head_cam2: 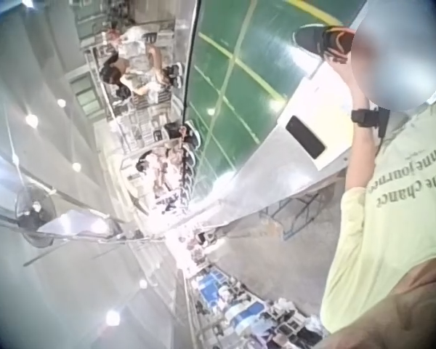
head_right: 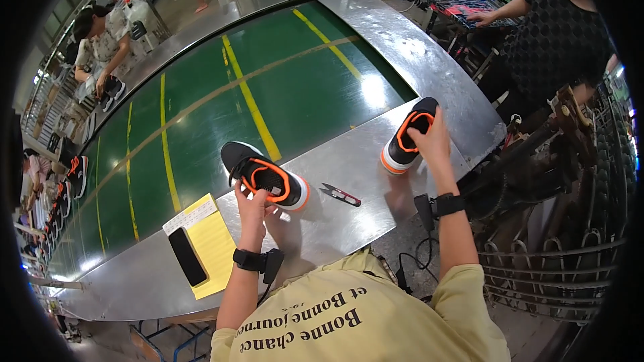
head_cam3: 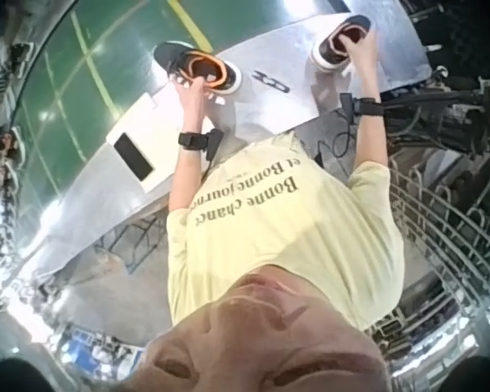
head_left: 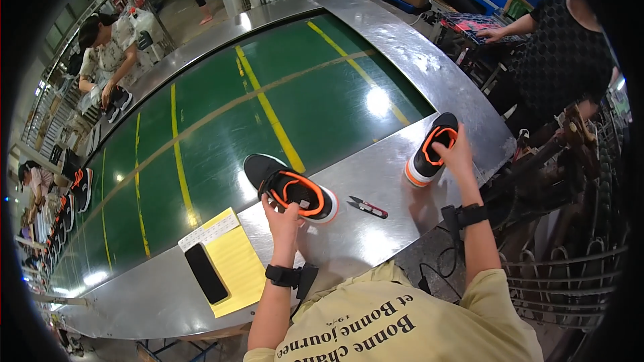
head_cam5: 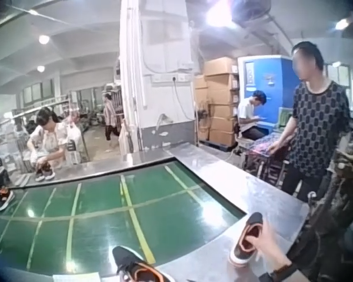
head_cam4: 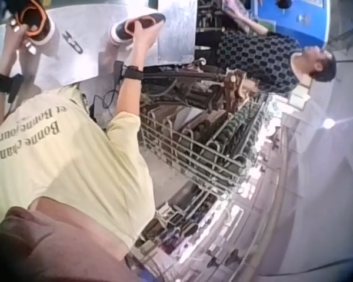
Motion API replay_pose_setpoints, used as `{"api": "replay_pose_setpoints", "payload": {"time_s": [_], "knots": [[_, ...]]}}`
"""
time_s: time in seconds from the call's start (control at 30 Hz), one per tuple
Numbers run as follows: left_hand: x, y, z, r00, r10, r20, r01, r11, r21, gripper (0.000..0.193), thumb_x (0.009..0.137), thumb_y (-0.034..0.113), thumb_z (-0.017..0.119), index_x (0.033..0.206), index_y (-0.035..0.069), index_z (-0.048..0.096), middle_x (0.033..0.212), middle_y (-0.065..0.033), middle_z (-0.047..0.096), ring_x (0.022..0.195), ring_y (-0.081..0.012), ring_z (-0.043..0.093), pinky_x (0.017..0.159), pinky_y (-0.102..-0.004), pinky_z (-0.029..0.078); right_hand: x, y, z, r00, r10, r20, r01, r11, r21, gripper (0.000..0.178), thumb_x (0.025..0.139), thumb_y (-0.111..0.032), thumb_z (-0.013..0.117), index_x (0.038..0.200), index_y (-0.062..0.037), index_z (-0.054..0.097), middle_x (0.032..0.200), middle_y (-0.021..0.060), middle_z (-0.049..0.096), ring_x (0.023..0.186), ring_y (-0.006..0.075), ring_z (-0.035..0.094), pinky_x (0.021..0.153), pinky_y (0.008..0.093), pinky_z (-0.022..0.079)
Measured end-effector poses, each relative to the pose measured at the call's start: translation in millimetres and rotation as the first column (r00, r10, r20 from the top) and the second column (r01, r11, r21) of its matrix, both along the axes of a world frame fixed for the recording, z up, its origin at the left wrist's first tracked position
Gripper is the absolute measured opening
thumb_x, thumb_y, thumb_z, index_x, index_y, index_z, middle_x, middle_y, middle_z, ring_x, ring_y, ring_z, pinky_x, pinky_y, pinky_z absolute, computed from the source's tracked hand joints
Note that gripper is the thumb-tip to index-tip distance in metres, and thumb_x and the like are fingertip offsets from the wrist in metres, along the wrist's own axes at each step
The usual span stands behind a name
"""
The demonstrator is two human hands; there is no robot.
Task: Inspecting and labeling shoes on a production line.
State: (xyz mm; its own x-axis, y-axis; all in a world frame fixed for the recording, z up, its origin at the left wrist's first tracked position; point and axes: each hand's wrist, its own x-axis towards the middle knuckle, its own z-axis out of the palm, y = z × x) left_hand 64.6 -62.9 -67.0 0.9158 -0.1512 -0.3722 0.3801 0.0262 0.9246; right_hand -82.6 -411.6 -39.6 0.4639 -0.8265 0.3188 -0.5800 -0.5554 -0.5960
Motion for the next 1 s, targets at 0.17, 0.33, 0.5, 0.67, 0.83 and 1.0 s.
{"api": "replay_pose_setpoints", "payload": {"time_s": [0.17,0.33,0.5,0.67,0.83,1.0], "knots": [[-9,25,-27,0.993,0.094,-0.066,-0.109,0.952,-0.285,0.050,0.075,-0.005,0.043,0.123,0.008,0.040,0.100,-0.0040,0.054,0.077,-0.0130,0.057,0.064,-0.0212,0.048,-6,-9,-49,0.921,-0.205,0.333,-0.056,0.774,0.630,0.062,0.063,-0.003,0.063,0.123,-0.0004,0.045,0.107,0.0134,0.059,0.095,0.0270,0.061,0.078,0.0340,0.050],[-10,56,-52,0.972,0.054,-0.229,-0.163,0.856,-0.491,0.034,0.086,0.013,0.037,0.115,0.002,0.051,0.113,-0.0104,0.059,0.097,-0.0249,0.060,0.091,-0.0374,0.047,11,55,-52,0.623,-0.239,0.745,-0.755,0.065,0.652,0.032,0.089,-0.014,0.049,0.119,-0.0012,0.050,0.110,0.0090,0.060,0.096,0.0175,0.061,0.083,0.0304,0.052],[-22,71,-31,0.985,-0.038,-0.168,-0.073,0.796,-0.601,0.041,0.094,0.026,0.037,0.122,0.000,0.049,0.119,-0.0149,0.056,0.107,-0.0269,0.057,0.095,-0.0374,0.045,43,157,-5,0.463,-0.115,0.879,-0.877,-0.202,0.436,0.033,0.093,-0.019,0.049,0.120,0.0002,0.049,0.114,0.0080,0.058,0.096,0.0148,0.060,0.085,0.0281,0.051],[-33,74,-20,0.983,0.054,-0.175,-0.139,0.842,-0.521,0.041,0.094,0.027,0.037,0.121,0.000,0.050,0.119,-0.0132,0.057,0.104,-0.0261,0.058,0.091,-0.0366,0.046,76,167,-29,0.724,-0.023,0.690,-0.678,-0.209,0.705,0.032,0.084,-0.001,0.053,0.116,0.0010,0.052,0.107,0.0084,0.061,0.091,0.0150,0.061,0.081,0.0284,0.051],[-42,82,-1,0.995,0.083,-0.047,-0.096,0.852,-0.515,0.039,0.094,0.027,0.037,0.122,0.001,0.049,0.118,-0.0126,0.057,0.104,-0.0256,0.057,0.090,-0.0356,0.047,62,176,-41,0.545,0.692,0.474,-0.785,0.224,0.577,0.056,0.074,-0.007,0.066,0.127,-0.0038,0.047,0.103,0.0096,0.061,0.098,0.0168,0.057,0.082,0.0303,0.048],[-49,79,9,0.991,0.127,0.045,-0.085,0.849,-0.522,0.030,0.091,0.012,0.042,0.118,0.000,0.050,0.111,-0.0107,0.058,0.100,-0.0215,0.058,0.088,-0.0337,0.047,52,144,-27,0.749,0.655,0.097,-0.619,0.641,0.453,0.041,0.071,-0.017,0.072,0.109,-0.0084,0.061,0.105,0.0112,0.059,0.095,0.0266,0.057,0.082,0.0346,0.046]]}}
